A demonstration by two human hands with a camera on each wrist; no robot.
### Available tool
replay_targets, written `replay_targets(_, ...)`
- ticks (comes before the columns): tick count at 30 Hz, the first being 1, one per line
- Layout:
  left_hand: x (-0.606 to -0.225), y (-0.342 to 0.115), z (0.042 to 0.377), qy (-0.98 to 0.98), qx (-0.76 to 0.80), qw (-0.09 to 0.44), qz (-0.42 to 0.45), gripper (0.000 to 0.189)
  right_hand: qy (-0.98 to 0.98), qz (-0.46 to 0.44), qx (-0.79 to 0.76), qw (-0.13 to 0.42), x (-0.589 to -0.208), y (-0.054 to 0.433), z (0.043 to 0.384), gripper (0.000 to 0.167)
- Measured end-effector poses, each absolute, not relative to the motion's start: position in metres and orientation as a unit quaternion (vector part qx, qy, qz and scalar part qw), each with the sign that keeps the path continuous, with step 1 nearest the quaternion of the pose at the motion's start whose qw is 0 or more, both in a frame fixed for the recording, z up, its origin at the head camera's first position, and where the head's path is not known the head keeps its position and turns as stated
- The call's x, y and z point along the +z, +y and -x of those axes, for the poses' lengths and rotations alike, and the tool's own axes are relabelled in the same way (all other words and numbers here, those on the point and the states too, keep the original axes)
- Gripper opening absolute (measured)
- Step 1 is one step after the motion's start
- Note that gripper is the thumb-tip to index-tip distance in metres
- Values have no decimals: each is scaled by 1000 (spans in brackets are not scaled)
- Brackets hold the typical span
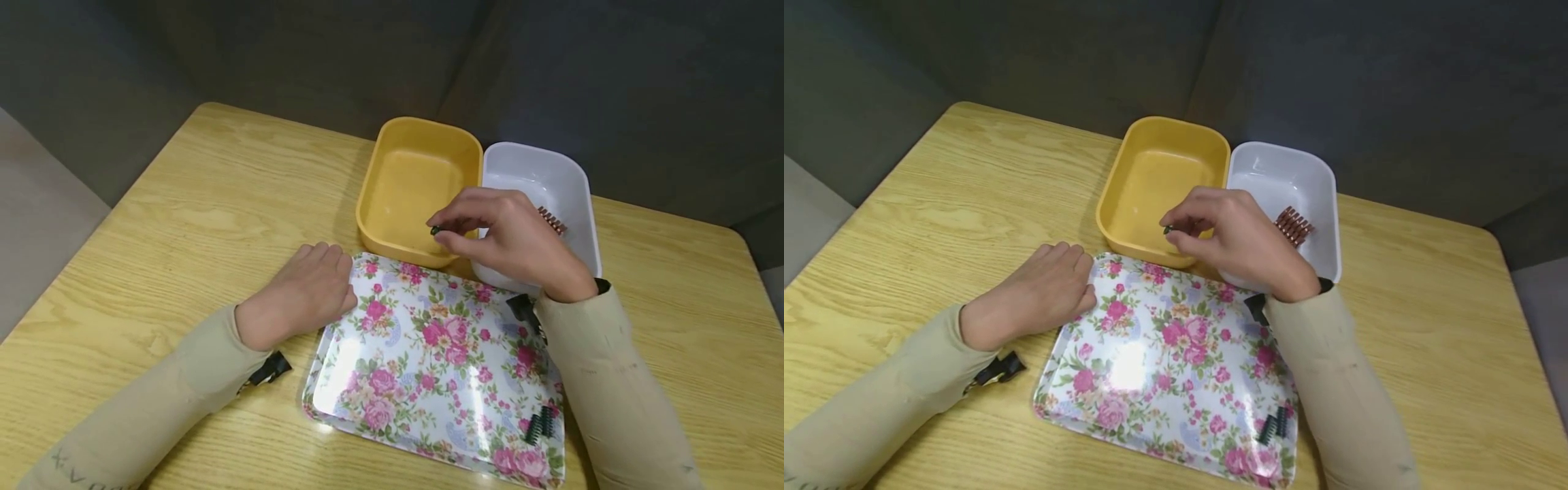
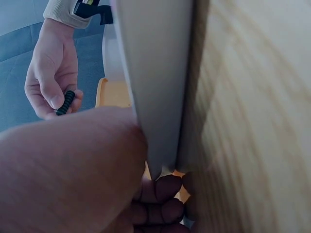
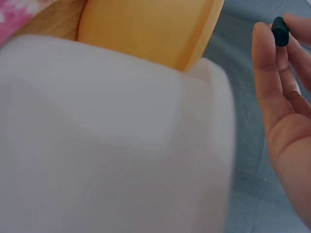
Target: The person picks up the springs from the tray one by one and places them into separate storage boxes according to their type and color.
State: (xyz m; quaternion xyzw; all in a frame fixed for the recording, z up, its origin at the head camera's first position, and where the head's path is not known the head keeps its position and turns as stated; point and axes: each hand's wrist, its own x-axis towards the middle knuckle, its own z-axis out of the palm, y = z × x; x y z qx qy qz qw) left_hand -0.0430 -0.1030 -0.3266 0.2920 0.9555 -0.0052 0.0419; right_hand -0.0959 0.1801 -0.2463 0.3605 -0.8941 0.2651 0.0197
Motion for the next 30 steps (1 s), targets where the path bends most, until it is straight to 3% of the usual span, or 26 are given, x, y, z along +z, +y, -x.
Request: replay_targets(30,-322,-102,34,954,-13,33,-297,27,-896,-327,300,-11,-254,167,103,20)
